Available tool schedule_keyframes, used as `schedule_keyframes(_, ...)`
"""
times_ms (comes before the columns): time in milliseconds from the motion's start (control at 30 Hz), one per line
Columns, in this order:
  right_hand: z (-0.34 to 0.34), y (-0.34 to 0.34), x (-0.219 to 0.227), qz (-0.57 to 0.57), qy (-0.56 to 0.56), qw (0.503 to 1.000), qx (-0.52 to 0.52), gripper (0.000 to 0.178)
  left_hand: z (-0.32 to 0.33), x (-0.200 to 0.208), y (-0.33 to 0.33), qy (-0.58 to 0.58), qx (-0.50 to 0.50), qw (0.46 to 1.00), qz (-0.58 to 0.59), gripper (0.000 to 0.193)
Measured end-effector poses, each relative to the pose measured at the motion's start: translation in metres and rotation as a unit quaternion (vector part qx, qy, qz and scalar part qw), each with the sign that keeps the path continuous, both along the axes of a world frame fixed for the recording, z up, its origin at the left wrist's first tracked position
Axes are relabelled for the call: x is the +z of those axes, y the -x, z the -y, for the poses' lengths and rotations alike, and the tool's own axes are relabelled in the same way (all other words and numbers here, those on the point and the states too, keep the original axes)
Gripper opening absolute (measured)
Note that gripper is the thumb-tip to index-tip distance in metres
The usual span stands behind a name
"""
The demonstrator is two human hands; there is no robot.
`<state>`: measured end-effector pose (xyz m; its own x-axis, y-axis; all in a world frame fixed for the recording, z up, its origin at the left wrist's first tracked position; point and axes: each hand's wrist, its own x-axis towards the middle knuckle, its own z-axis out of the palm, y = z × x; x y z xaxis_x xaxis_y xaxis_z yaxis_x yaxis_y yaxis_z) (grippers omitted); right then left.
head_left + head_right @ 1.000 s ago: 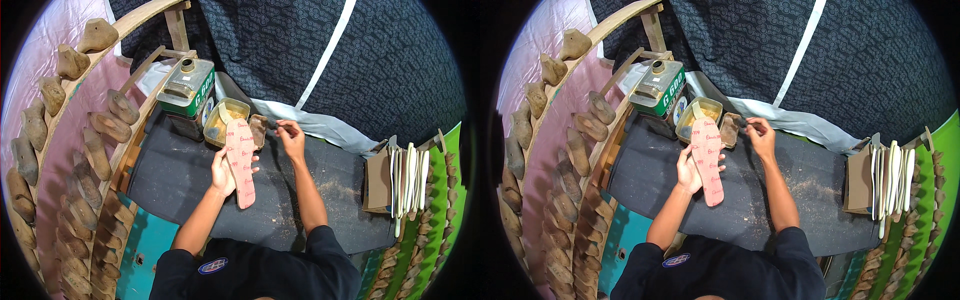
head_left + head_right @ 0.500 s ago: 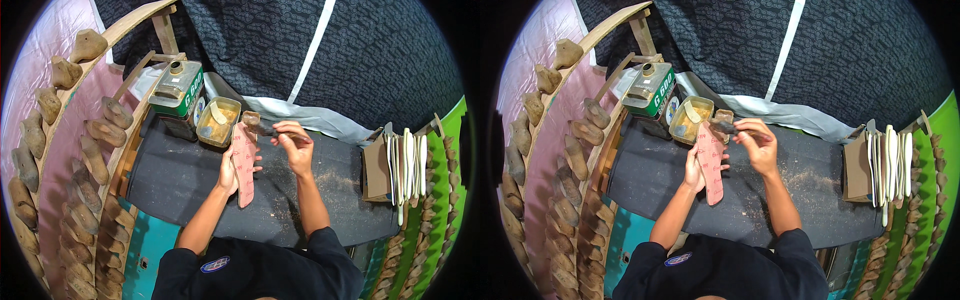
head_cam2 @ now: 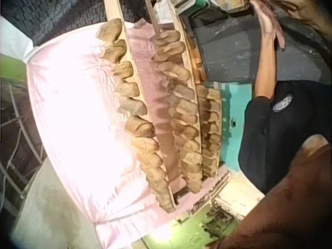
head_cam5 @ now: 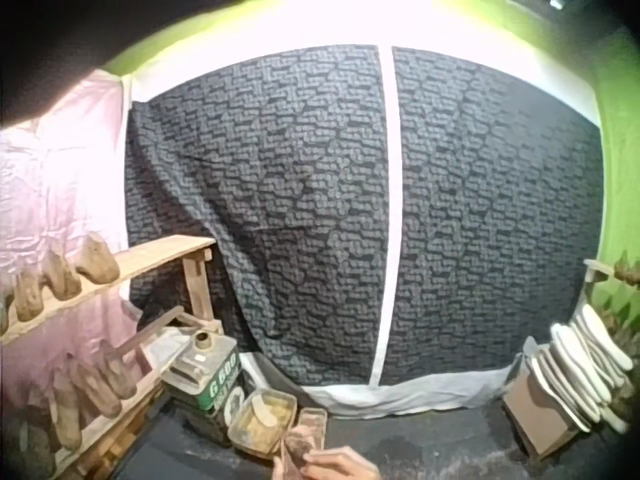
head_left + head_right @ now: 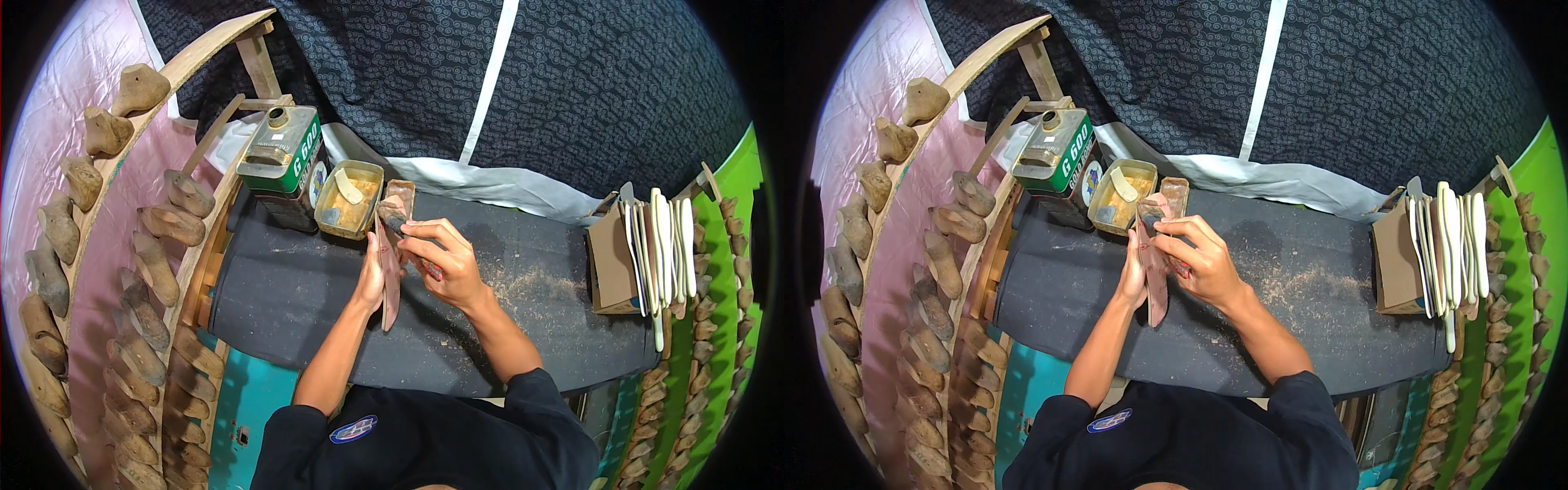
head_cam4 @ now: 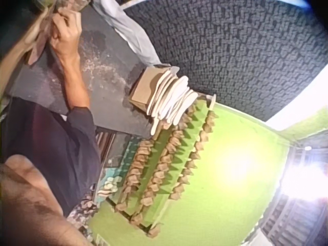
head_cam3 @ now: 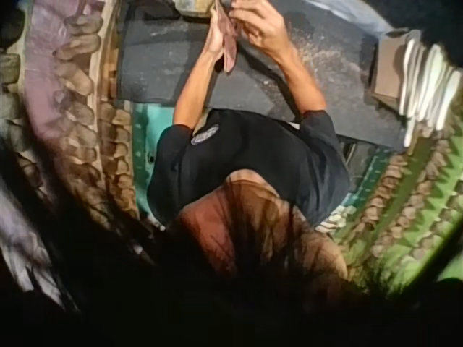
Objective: The person takes shoe soles, applies glue to them using a brush, and places them into a basket.
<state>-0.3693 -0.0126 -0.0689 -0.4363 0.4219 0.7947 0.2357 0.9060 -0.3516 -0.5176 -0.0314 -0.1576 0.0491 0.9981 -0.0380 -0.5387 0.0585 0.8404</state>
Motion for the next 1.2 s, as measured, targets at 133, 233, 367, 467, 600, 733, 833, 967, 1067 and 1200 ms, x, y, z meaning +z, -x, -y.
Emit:
schedule_keyframes(133,0.008,-0.002,-0.004,-0.006,0.007,1.0,0.0,0.038,0.001,-0.005,0.006,-0.015,-0.037,0.999,0.007,0.067)
schedule_keyframes(233,0.018,-0.002,-0.005,-0.012,0.008,1.0,0.017,0.037,0.005,0.001,0.004,-0.024,-0.042,0.997,0.063,0.065)
schedule_keyframes(367,0.026,-0.003,-0.006,-0.017,0.022,1.0,0.0,0.031,0.007,0.0,0.002,-0.016,-0.026,0.995,0.095,0.065)
schedule_keyframes(467,0.035,-0.003,-0.008,-0.017,0.031,0.999,0.007,0.029,0.006,-0.005,0.007,-0.025,-0.044,0.99,0.131,0.063)
schedule_keyframes(600,0.042,-0.005,-0.014,-0.018,0.034,0.999,0.026,0.03,0.003,-0.006,0.013,-0.013,-0.052,0.984,0.168,0.063)
schedule_keyframes(733,0.051,-0.003,-0.021,-0.013,0.038,0.998,0.049,0.033,-0.001,0.007,0.016,-0.039,-0.086,0.971,0.218,0.07)
schedule_keyframes(833,0.056,-0.003,-0.026,-0.012,0.048,0.997,0.056,0.032,0.001,0.016,0.015,-0.04,-0.079,0.97,0.225,0.076)
schedule_keyframes(967,0.059,-0.006,-0.026,-0.004,0.049,0.997,0.062,0.033,0.002,0.014,0.021,-0.021,-0.091,0.976,0.195,0.08)
schedule_keyframes(1067,0.065,-0.007,-0.026,0.002,0.057,0.995,0.078,0.033,-0.003,0.005,0.033,-0.036,-0.165,0.963,0.209,0.082)
schedule_keyframes(1200,0.069,-0.013,-0.028,0.03,0.065,0.994,0.083,0.038,0.003,0.014,0.02,0.003,-0.105,0.97,0.22,0.086)
